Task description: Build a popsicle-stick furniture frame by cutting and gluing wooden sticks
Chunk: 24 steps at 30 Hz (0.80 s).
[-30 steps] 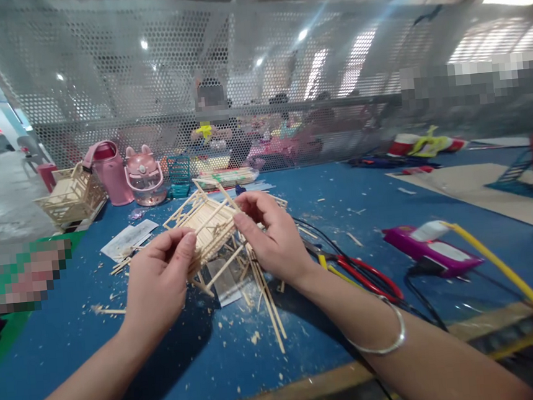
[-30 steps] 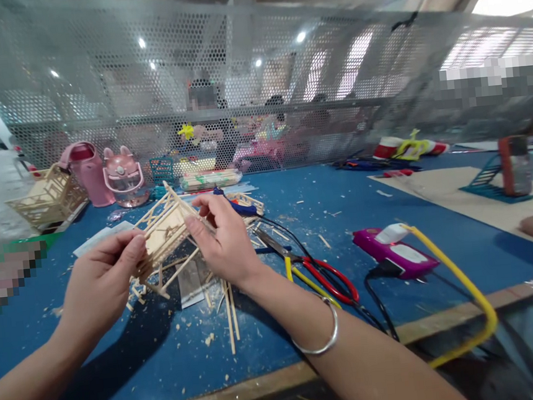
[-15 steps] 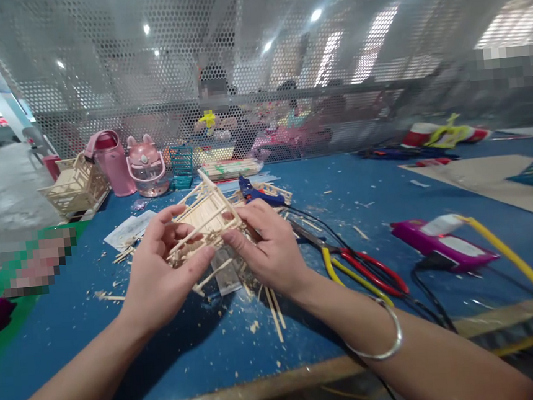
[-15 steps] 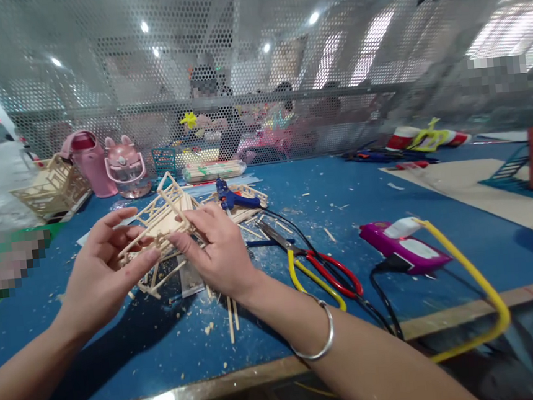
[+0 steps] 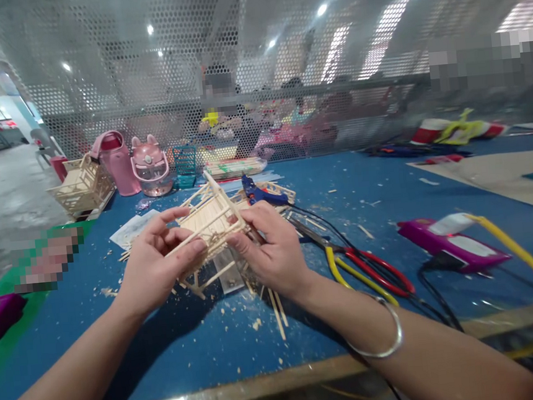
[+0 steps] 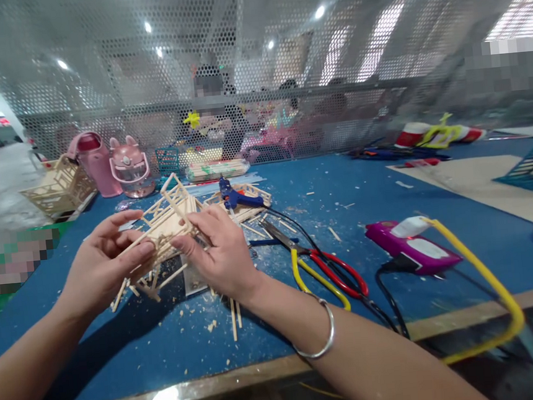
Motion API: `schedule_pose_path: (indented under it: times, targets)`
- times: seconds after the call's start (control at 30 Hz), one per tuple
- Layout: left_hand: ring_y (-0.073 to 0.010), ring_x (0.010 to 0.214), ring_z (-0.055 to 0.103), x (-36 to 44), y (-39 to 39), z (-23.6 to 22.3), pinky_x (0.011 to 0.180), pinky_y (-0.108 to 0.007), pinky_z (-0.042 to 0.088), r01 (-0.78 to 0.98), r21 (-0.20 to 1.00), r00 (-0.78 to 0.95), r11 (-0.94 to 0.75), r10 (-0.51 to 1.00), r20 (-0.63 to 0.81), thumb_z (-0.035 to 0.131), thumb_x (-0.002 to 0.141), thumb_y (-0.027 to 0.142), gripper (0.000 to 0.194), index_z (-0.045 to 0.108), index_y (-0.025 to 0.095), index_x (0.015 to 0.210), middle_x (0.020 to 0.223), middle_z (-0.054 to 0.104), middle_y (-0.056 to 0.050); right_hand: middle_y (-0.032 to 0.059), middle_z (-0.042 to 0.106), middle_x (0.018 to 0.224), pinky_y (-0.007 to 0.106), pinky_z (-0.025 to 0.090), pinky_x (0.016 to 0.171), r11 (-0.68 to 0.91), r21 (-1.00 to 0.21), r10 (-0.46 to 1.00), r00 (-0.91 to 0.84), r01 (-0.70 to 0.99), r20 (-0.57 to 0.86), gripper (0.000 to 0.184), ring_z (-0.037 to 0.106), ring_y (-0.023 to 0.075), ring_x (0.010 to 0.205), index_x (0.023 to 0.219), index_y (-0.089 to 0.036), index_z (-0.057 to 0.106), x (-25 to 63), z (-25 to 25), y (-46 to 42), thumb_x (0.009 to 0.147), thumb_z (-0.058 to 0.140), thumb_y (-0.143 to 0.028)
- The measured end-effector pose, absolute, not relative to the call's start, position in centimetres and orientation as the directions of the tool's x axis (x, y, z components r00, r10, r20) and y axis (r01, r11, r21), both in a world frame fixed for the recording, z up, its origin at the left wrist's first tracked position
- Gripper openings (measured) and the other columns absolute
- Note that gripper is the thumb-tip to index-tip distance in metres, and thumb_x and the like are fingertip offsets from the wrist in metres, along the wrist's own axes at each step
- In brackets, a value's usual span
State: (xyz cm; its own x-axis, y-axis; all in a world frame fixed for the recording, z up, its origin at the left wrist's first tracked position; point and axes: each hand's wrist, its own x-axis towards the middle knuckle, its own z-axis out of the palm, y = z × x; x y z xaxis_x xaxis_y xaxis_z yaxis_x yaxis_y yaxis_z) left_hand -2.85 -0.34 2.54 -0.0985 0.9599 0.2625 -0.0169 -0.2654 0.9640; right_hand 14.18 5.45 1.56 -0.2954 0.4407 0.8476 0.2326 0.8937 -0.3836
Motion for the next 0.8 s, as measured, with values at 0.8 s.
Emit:
schedule_pose_path:
  times: [0.8]
  targets:
    - [-0.0102, 0.078, 0.055, -0.9, -1.1, 1.6, 0.074, -0.022, 0.046, 0.082, 0.873, -0.181, -0.482, 0.854, 0.488, 0.064, 0.071, 0.017, 0.035, 0.051, 0.02, 0.103, 0.083, 0.055, 0.001, 0.0029, 0.052, 0.07, 0.03, 0.043, 0.061, 0.951, -0.167, 0.271, -0.438, 0.262, 0.857, 0.021, 0.05, 0.015, 0.069, 0.092, -0.016, 0.064, 15.4, 3.1, 5.7, 0.08, 0.058, -0.032]
